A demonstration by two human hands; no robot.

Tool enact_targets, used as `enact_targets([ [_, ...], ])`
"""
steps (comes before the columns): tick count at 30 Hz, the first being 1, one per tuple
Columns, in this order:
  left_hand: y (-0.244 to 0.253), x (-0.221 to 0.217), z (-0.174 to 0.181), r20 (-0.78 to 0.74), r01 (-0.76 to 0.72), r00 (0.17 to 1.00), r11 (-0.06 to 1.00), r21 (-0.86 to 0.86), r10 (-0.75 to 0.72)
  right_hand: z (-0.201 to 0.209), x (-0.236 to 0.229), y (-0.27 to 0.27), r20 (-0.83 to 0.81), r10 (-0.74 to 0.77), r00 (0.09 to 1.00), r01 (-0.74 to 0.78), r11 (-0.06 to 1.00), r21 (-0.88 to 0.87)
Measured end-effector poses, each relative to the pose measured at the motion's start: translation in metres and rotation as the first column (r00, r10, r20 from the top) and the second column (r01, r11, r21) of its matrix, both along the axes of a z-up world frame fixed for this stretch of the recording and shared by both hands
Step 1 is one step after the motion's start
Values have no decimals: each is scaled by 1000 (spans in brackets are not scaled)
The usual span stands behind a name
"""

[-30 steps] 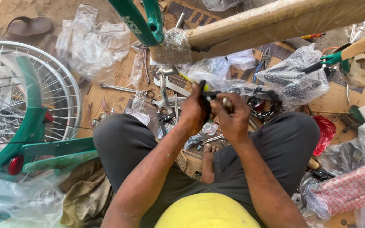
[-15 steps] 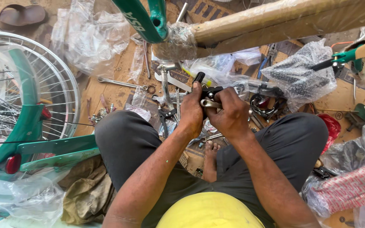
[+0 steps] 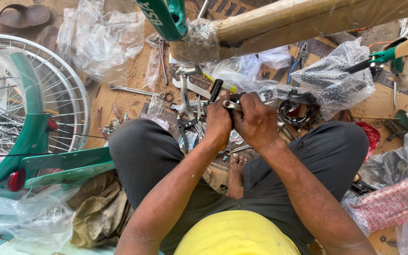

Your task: The person sits on the floor and assembles a bicycle brake caliper using a wrench and screwdriver. They tighten bolts on the caliper, attach it to the bicycle frame, and then handle a bicycle wheel and a plastic bag.

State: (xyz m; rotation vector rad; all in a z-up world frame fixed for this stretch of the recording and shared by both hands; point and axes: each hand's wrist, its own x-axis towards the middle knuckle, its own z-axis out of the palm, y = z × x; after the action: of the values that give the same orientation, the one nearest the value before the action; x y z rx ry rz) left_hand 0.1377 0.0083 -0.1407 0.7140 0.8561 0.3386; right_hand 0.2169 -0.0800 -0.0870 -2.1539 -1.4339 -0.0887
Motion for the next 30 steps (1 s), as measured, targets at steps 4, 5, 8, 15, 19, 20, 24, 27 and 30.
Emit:
enact_targets([
  [4, 9, -2, 5, 123, -6, 992, 999, -40, 11, -12, 0, -1, -486, -132, 864, 128, 991, -43],
  [5, 11, -2, 7, 153, -11, 988, 997, -76, 23, -11, -1, -2, -604, -170, 779, 169, 984, -60],
  [8, 16, -1, 15, 74, -40, 996, 980, -197, 55, 5, 0, -9, -641, -220, 735, 188, 975, -119],
  [15, 13, 2, 16, 54, 4, 999, 997, -77, 1, 61, 27, -39, -450, 65, 891, -157, 973, -171],
  [19, 9, 2, 17, 47, 19, 999, 999, -32, -17, 79, 33, -20, 60, 303, 951, -272, 913, -306],
  [20, 10, 4, 18, 50, 14, 999, 1000, -24, -13, 84, 34, -11, 125, 348, 929, -287, 891, -352],
  [24, 8, 4, 14, 12, -43, 999, 997, -57, 44, 106, 36, 13, 292, 498, 817, -321, 812, -487],
  [27, 9, 7, 11, -2, -50, 999, 998, 28, 51, 114, 30, 24, 448, 591, 671, -293, 766, -572],
  [30, 12, 6, 9, -35, -42, 998, 998, 55, 44, 107, 34, 27, 487, 608, 627, -291, 763, -578],
])
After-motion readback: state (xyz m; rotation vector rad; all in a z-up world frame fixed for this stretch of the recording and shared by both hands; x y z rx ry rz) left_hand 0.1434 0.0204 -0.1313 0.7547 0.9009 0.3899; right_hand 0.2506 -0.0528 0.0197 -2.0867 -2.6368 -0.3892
